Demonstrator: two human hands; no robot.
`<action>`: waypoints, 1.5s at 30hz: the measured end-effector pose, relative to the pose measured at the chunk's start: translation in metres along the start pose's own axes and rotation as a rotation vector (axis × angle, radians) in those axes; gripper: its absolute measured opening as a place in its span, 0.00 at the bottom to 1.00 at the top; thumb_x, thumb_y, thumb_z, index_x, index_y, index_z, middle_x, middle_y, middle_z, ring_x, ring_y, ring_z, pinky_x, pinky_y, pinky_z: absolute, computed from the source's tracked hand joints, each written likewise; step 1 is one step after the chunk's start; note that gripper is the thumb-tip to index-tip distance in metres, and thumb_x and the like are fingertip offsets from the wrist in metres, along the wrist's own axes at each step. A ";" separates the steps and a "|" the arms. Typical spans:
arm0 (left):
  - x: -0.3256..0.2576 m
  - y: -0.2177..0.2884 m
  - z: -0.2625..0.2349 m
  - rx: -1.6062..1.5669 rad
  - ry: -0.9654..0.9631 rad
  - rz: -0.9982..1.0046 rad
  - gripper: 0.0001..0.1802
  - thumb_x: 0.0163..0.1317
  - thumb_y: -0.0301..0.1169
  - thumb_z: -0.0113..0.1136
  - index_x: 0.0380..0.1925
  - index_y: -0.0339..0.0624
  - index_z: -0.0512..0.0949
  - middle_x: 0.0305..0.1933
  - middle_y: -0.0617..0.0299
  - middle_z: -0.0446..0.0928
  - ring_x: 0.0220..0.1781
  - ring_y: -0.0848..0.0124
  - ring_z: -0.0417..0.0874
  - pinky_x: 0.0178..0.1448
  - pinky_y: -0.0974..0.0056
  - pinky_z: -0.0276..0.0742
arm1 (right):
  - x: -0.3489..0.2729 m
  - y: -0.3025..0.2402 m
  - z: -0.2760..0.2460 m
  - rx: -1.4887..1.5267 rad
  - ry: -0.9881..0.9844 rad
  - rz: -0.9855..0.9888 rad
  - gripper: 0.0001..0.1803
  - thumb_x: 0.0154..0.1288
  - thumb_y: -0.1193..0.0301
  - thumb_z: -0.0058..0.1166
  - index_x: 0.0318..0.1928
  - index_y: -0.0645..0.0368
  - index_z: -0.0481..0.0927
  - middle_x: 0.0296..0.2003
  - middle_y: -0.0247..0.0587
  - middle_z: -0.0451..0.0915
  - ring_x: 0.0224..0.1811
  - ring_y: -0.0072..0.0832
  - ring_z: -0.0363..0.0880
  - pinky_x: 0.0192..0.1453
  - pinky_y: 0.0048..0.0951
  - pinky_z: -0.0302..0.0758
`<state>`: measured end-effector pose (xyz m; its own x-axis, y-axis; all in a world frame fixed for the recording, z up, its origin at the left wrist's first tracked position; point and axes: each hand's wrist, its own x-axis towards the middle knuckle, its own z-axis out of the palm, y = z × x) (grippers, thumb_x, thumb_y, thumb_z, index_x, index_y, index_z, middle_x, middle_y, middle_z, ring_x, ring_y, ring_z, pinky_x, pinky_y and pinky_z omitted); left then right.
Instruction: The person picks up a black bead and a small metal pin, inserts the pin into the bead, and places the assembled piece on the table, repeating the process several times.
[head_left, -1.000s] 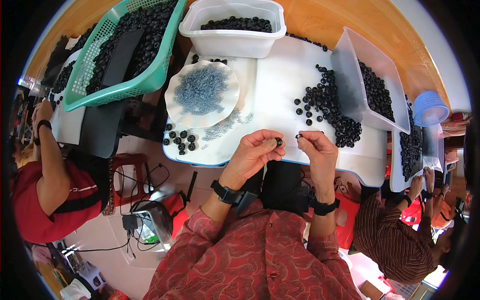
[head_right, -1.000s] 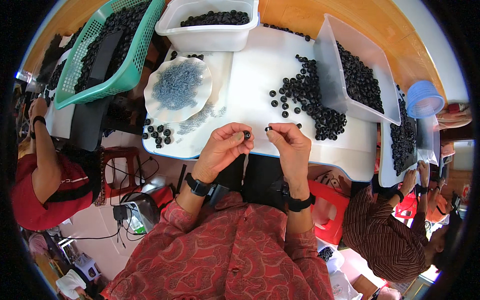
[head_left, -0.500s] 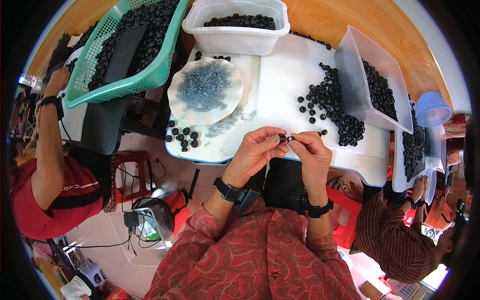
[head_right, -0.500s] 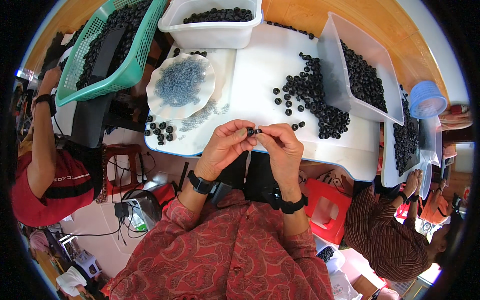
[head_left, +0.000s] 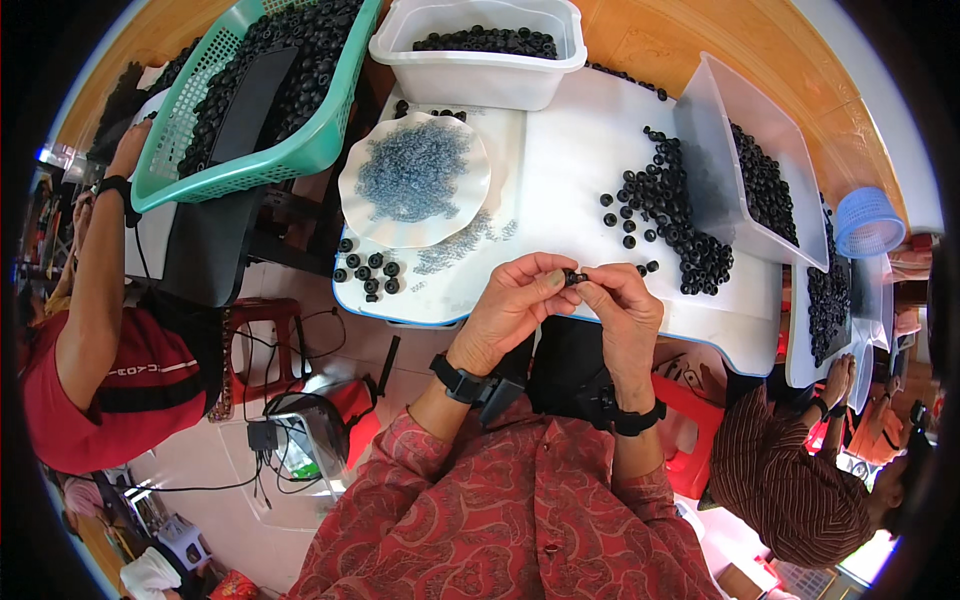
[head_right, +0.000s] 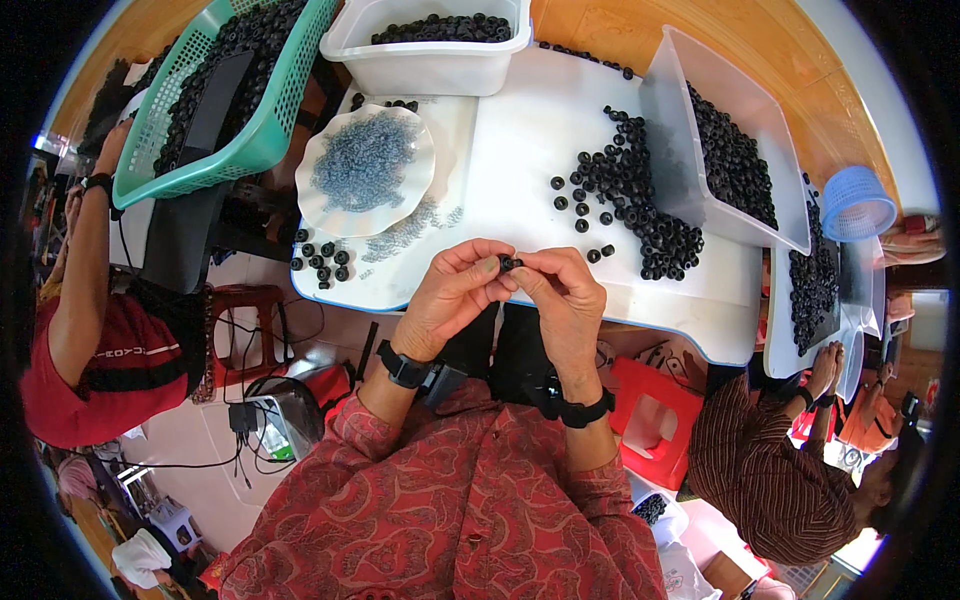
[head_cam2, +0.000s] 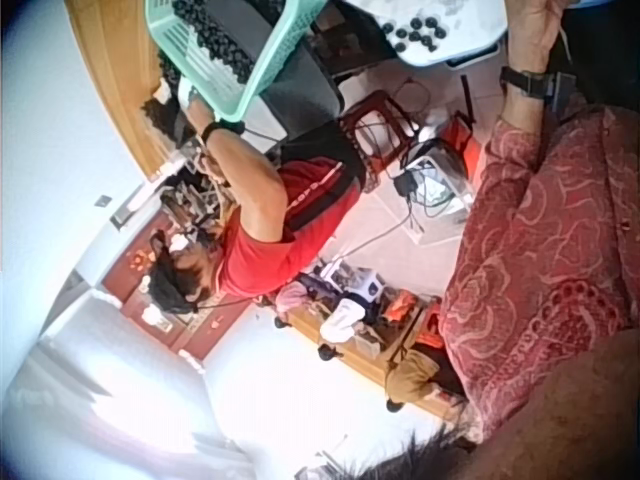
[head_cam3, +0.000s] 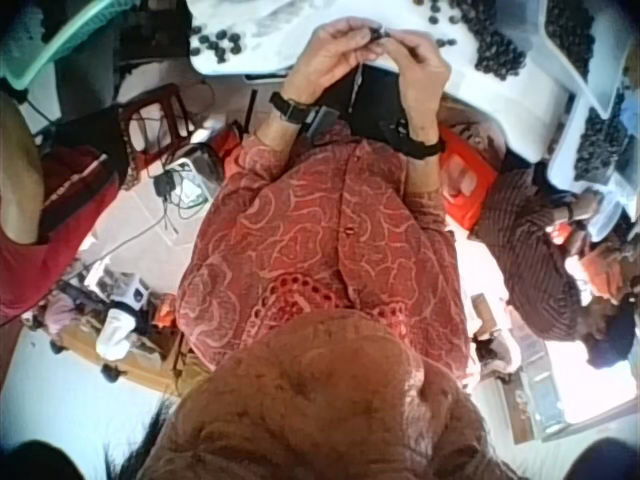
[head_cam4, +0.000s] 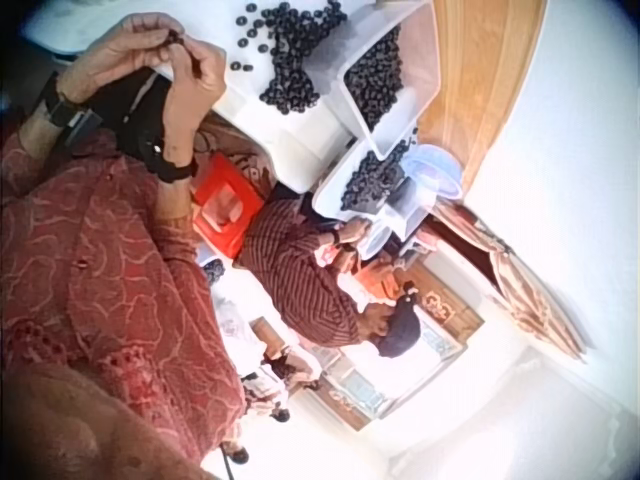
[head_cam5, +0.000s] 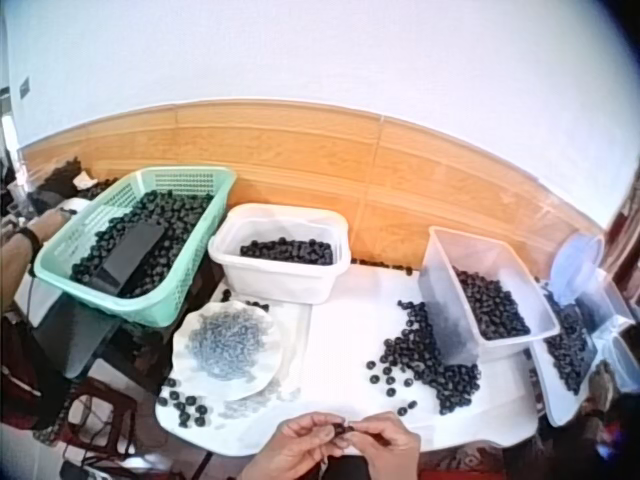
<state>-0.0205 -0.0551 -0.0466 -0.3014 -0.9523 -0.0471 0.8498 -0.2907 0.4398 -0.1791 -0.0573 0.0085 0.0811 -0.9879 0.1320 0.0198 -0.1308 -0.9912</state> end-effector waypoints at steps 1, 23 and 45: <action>0.000 0.000 0.000 0.000 0.000 0.000 0.13 0.71 0.24 0.57 0.53 0.31 0.78 0.48 0.53 0.83 0.45 0.67 0.87 0.50 0.66 0.87 | 0.000 0.000 0.000 -0.004 0.000 0.002 0.08 0.63 0.84 0.62 0.43 0.65 0.85 0.40 0.36 0.80 0.41 0.22 0.82 0.48 0.21 0.79; 0.002 -0.004 0.001 0.050 0.009 0.026 0.11 0.68 0.20 0.60 0.49 0.31 0.81 0.46 0.50 0.84 0.45 0.66 0.87 0.49 0.65 0.87 | 0.000 -0.002 -0.002 -0.203 -0.009 -0.117 0.07 0.62 0.85 0.62 0.41 0.66 0.82 0.38 0.40 0.80 0.37 0.23 0.83 0.42 0.21 0.80; 0.010 0.033 0.024 0.811 0.188 0.066 0.08 0.65 0.22 0.65 0.43 0.31 0.83 0.35 0.59 0.85 0.31 0.77 0.83 0.36 0.72 0.81 | 0.021 0.001 -0.004 -0.501 -0.138 -0.217 0.08 0.58 0.83 0.64 0.38 0.62 0.86 0.30 0.39 0.82 0.27 0.25 0.79 0.29 0.24 0.72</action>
<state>-0.0058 -0.0722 -0.0109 -0.1233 -0.9856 -0.1161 0.2662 -0.1455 0.9529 -0.1811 -0.0787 0.0102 0.2584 -0.9182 0.3001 -0.4227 -0.3869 -0.8195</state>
